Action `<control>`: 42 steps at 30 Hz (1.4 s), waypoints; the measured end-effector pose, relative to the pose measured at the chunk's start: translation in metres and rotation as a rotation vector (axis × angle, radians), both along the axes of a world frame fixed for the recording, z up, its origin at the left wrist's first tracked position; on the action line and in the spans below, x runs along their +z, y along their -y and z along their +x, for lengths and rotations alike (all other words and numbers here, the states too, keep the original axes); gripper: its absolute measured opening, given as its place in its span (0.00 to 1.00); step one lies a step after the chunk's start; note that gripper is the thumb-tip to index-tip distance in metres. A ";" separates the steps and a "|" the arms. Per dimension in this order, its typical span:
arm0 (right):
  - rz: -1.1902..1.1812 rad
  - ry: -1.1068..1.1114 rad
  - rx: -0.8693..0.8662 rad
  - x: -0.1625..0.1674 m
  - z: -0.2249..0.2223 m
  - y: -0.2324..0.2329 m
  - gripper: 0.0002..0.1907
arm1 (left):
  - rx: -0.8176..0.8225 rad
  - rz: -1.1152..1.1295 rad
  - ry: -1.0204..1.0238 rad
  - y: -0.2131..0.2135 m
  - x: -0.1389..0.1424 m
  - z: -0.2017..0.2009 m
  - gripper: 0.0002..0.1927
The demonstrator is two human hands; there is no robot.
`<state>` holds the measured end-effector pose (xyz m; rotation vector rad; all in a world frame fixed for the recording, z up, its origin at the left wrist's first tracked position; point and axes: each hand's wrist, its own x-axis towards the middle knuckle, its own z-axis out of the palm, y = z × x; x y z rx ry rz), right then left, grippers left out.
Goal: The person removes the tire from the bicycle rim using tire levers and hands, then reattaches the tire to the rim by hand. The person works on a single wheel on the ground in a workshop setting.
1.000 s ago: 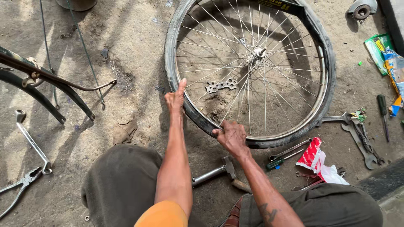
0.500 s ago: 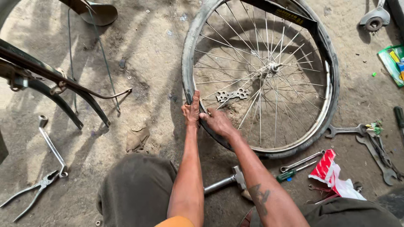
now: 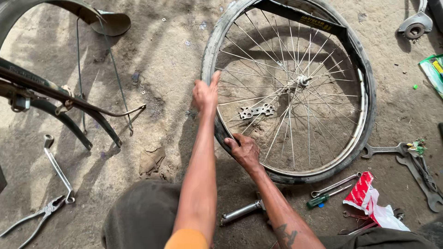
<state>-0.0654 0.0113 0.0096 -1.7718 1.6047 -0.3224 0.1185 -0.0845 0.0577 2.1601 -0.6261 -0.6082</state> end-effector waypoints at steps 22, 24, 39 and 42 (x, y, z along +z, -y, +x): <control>-0.153 -0.059 0.346 -0.014 -0.117 -0.017 0.30 | 0.130 -0.200 -0.557 0.011 -0.056 0.019 0.43; -0.042 -0.101 0.337 -0.014 -0.122 -0.022 0.31 | 0.126 -0.129 -0.626 0.004 -0.062 0.020 0.43; 0.011 -0.161 0.389 -0.025 -0.178 -0.016 0.26 | 0.080 -0.127 -0.475 0.039 -0.047 0.041 0.54; -0.033 -0.150 0.376 -0.023 -0.175 -0.019 0.26 | 0.023 -0.179 -0.513 0.039 -0.047 0.045 0.46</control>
